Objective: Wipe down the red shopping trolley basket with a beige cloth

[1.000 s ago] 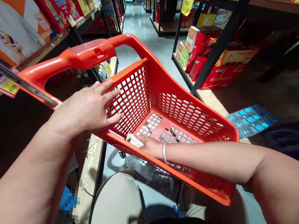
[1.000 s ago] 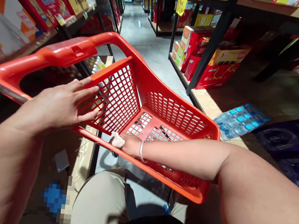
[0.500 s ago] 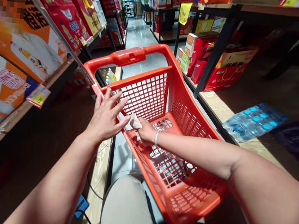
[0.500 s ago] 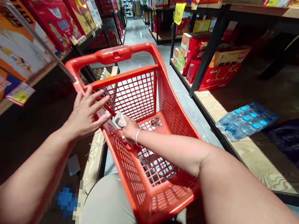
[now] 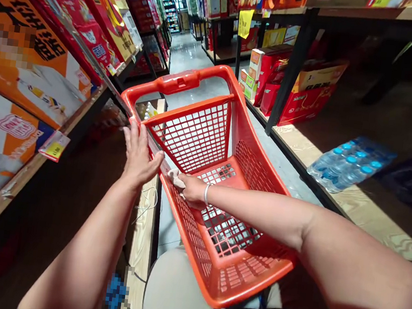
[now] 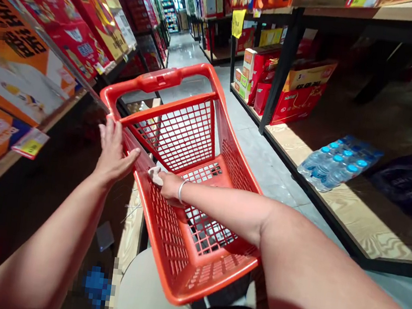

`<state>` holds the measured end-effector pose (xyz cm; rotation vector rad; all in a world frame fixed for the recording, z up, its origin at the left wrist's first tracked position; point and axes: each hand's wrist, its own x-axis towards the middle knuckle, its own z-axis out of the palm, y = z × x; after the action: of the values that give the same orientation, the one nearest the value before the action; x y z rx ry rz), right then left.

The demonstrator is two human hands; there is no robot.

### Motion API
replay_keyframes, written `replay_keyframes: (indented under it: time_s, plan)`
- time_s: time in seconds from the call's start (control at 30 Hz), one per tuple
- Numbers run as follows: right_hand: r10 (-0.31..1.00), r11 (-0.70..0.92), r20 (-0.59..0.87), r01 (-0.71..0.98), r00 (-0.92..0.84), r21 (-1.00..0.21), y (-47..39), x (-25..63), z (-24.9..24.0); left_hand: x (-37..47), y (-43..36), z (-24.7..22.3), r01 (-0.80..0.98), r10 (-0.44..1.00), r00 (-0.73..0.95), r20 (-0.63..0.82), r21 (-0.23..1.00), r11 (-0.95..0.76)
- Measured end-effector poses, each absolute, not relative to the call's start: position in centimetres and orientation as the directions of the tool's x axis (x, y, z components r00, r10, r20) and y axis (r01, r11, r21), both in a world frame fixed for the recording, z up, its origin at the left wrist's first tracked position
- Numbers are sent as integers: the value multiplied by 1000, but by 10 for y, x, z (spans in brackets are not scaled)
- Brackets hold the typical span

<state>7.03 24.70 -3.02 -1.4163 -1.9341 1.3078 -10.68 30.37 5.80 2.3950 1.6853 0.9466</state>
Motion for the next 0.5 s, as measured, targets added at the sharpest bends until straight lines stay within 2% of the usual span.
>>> replay_keyframes:
  time_s: [0.1,0.17,0.27,0.33,0.4,0.5]
  plan:
    - [902,-1,-206,475,-379,-880,263,74,-28,-105,323,69,854,890,32,455,450,-261]
    - [937,29,-104,371,-332,-928,280,70,-23,-107,332,72,845,908,-44,416,501,-188]
    - [932,233,145,242,-333,-942,306,55,-10,-111,337,71,854,925,-35,379,492,-169]
    - [885,345,229,238,-406,-908,314,44,-5,-114,336,70,859,929,-11,371,478,-181]
    - [856,373,204,296,-474,-879,312,40,-8,-116,334,69,854,932,-2,363,486,-187]
    - [850,283,19,426,-527,-859,292,47,-26,-115,330,71,854,937,8,350,486,-188]
